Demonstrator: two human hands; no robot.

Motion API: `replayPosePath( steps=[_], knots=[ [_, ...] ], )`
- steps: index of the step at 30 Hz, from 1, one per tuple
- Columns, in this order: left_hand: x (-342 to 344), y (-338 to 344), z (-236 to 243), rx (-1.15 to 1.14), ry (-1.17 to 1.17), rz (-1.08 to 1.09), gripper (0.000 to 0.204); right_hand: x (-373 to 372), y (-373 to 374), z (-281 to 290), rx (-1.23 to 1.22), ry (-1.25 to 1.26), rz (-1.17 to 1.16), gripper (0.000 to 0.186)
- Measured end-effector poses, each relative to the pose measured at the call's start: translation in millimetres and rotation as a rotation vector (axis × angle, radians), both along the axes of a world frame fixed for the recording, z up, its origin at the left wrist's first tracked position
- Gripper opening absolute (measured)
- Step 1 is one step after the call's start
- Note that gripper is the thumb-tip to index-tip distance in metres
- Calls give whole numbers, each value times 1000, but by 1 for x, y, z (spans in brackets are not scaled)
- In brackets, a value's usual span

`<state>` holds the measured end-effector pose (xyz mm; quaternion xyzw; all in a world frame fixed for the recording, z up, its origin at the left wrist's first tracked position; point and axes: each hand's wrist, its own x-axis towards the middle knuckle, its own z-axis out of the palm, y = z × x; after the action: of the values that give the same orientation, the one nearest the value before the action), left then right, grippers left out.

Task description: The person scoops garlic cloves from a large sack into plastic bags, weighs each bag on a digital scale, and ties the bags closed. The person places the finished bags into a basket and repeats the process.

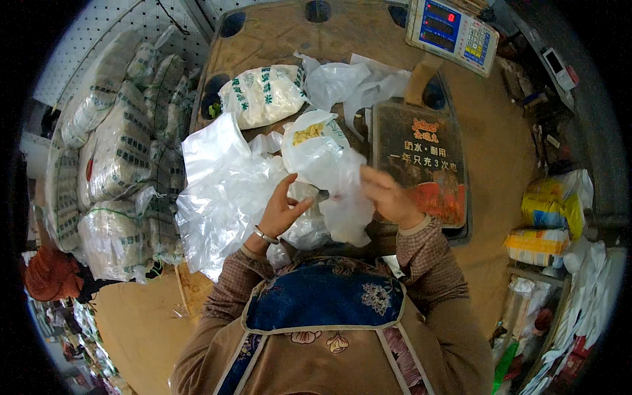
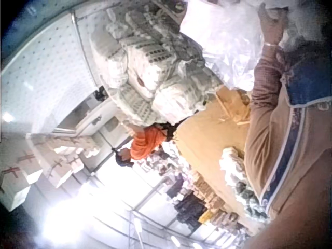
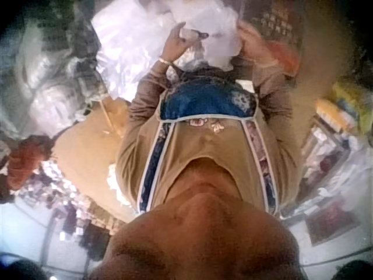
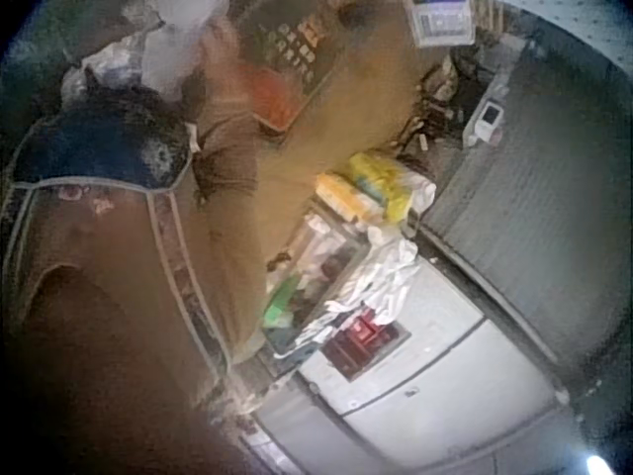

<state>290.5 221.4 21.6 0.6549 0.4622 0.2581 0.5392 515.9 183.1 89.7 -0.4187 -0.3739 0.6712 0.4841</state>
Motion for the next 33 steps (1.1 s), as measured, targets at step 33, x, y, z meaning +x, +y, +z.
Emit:
replayPosePath(
  steps=[33],
  knots=[
    [169,53,93,-123,-585,-215,28,64,-19,50,772,-882,-314,18]
  ],
)
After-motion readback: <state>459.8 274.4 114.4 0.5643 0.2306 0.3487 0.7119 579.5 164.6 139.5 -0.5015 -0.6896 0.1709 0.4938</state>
